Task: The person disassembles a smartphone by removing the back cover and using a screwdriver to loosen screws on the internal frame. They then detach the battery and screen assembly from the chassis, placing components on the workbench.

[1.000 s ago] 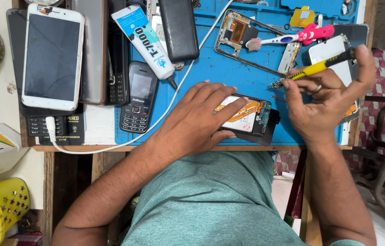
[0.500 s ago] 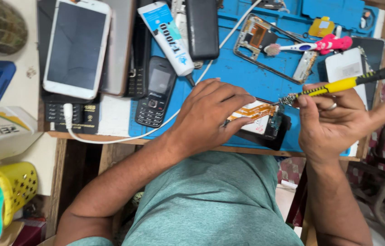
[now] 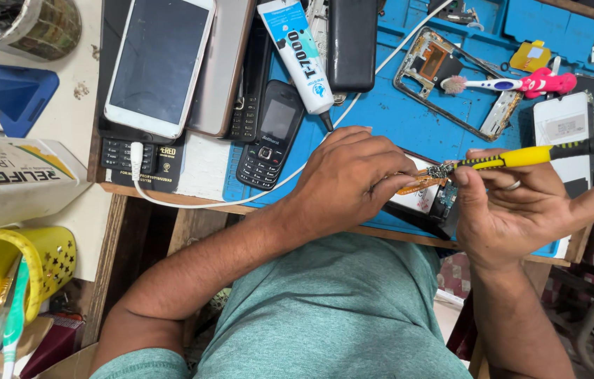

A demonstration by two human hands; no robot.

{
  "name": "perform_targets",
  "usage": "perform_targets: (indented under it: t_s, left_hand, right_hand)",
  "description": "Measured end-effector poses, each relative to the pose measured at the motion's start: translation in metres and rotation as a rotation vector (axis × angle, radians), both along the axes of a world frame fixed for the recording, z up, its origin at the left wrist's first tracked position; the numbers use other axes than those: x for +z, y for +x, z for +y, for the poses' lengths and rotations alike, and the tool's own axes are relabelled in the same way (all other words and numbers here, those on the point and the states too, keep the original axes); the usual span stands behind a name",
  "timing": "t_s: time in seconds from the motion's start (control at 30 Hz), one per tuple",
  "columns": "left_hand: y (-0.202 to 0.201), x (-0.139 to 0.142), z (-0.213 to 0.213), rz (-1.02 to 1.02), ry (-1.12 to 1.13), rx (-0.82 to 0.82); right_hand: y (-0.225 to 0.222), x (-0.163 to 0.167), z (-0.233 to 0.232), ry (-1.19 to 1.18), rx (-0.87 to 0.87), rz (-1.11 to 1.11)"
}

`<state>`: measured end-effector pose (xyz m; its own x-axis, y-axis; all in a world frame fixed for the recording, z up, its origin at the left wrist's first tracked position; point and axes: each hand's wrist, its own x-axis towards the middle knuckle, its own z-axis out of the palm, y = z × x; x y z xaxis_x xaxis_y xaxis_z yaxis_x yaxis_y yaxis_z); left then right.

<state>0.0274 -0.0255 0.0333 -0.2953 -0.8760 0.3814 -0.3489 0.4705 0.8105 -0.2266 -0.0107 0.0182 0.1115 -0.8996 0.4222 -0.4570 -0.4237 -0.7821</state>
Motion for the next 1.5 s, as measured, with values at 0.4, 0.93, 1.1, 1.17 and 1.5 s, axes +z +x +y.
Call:
perform_targets:
  t_s: [0.4, 0.93, 1.1, 1.17, 1.5]
  left_hand:
    - [0.004, 0.001, 0.0, -0.015, 0.0, -0.009]
    - [0.047, 0.0, 0.042, -0.363, -0.133, 0.057]
    - [0.049, -0.004, 0.048, -0.5, -0.221, 0.11]
    - [0.048, -0.004, 0.047, -0.552, -0.242, 0.136]
    - [0.044, -0.01, 0.048, -0.622, -0.237, 0.164]
  right_hand:
    - [0.008, 0.0, -0.002, -0.306, 0.07, 0.161]
    - [-0.023, -0.047, 0.009, -0.081, -0.021, -0.044]
    - [-0.01, -0.037, 0.014, -0.155, 0.06, 0.036]
    - [-0.002, -0.031, 0.011, -0.162, 0.082, 0.08]
    - [0.028, -0.023, -0.009, -0.248, 0.147, 0.204]
